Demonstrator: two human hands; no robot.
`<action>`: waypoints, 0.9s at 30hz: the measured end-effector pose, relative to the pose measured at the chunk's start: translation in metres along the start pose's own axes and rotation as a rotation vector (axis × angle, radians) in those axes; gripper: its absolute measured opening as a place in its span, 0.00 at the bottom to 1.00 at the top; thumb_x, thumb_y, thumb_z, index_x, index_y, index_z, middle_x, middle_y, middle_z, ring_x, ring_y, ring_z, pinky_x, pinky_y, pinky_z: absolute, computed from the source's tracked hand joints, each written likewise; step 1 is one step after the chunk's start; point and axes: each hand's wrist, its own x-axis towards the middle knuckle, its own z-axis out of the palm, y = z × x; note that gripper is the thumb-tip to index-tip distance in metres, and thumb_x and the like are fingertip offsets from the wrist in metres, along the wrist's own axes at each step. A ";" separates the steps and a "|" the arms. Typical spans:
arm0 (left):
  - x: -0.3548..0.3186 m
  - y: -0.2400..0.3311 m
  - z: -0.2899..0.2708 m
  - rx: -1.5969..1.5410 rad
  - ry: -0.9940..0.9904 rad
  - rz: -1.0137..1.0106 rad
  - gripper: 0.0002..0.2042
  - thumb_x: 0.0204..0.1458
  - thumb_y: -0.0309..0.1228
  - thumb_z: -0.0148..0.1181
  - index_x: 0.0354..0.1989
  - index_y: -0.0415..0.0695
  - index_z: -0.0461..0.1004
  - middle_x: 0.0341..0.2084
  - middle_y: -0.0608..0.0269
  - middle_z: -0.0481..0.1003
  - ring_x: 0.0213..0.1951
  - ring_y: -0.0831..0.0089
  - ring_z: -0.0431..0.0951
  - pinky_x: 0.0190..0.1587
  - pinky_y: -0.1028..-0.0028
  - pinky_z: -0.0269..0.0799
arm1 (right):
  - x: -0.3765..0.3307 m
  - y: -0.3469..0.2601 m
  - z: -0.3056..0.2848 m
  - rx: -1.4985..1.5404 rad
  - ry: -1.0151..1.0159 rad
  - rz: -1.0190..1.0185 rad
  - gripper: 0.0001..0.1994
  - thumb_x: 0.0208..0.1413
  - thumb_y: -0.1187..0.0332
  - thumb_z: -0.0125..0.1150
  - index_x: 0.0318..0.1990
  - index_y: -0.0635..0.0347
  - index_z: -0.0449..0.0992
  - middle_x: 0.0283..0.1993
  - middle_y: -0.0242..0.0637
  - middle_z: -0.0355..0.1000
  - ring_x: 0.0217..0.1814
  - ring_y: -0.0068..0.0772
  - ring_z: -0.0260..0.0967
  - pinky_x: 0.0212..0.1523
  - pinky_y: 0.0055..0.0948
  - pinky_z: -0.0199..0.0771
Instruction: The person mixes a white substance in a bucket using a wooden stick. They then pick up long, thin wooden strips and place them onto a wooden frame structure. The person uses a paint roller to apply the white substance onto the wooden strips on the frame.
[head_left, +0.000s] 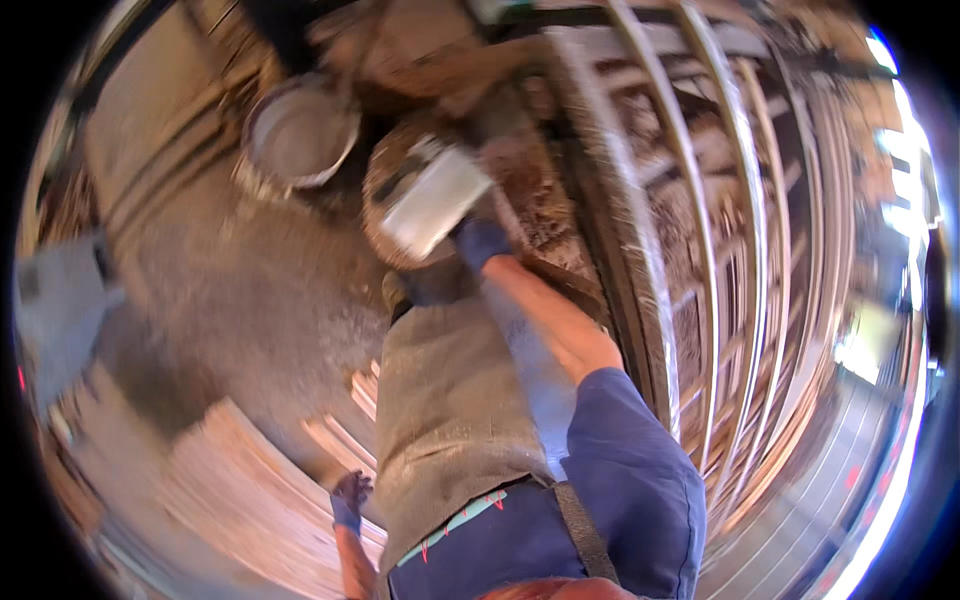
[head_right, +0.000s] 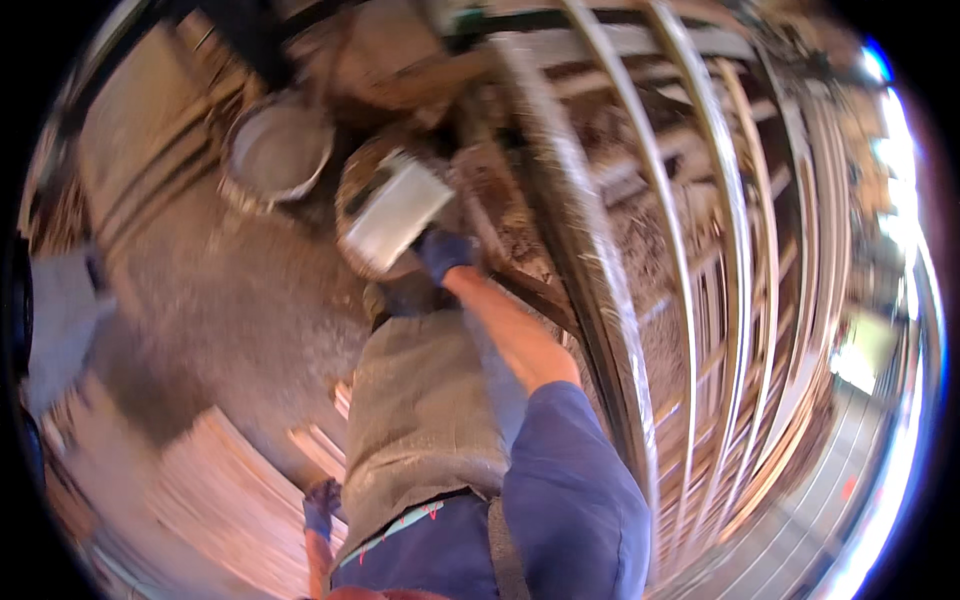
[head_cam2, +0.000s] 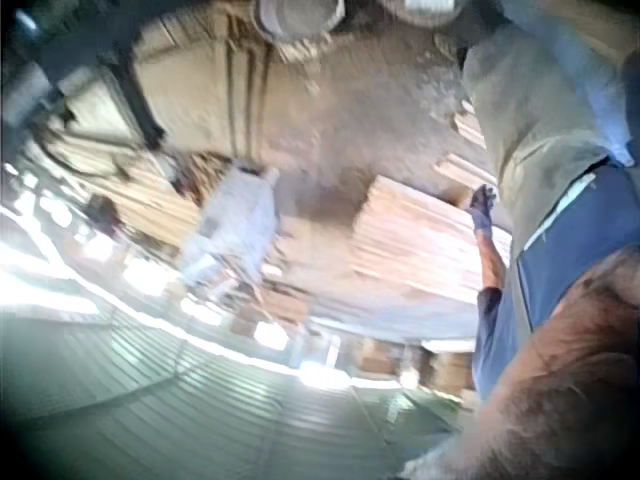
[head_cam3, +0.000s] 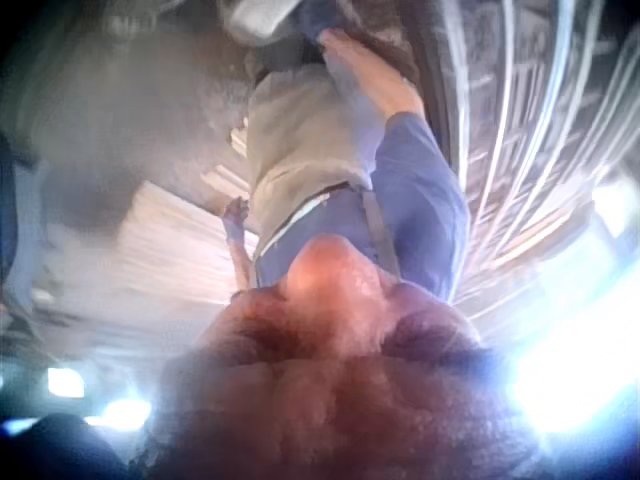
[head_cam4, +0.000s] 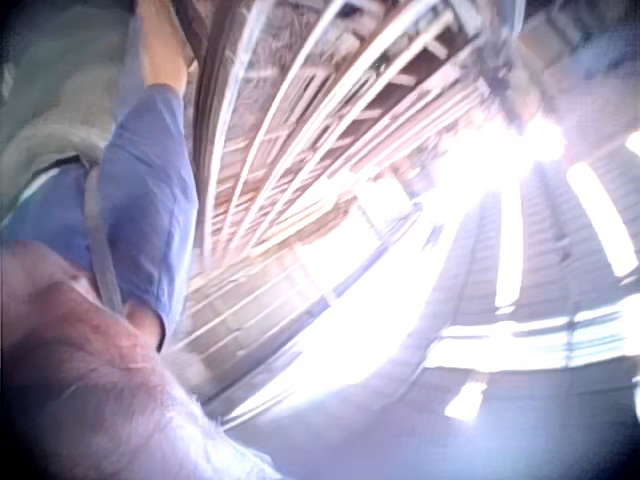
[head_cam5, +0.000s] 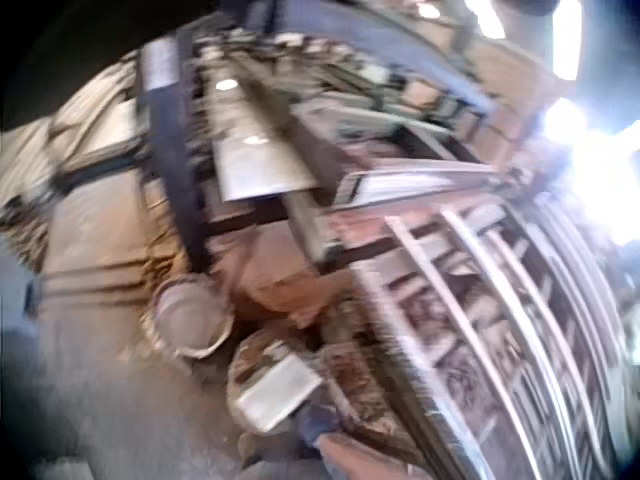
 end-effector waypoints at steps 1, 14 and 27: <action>-0.001 0.013 0.000 -0.022 0.011 -0.006 0.20 0.56 0.49 0.56 0.48 0.46 0.75 0.35 0.61 0.80 0.31 0.71 0.79 0.35 0.73 0.70 | -0.007 -0.011 -0.016 -0.005 0.003 0.013 0.16 0.57 0.55 0.50 0.33 0.55 0.81 0.34 0.51 0.77 0.36 0.53 0.76 0.37 0.48 0.75; 0.028 0.123 -0.010 0.294 -0.066 0.083 0.17 0.59 0.45 0.53 0.48 0.45 0.73 0.33 0.61 0.79 0.31 0.69 0.78 0.33 0.68 0.71 | -0.060 0.013 -0.049 0.135 0.177 0.154 0.14 0.53 0.60 0.52 0.38 0.54 0.81 0.40 0.48 0.78 0.41 0.52 0.76 0.42 0.45 0.75; 0.013 0.160 0.326 0.597 -0.656 0.357 0.19 0.59 0.39 0.52 0.56 0.44 0.69 0.48 0.56 0.74 0.45 0.62 0.75 0.47 0.61 0.73 | -0.559 0.151 -0.059 0.454 0.086 0.123 0.18 0.48 0.54 0.57 0.36 0.59 0.81 0.40 0.47 0.78 0.43 0.52 0.76 0.42 0.45 0.74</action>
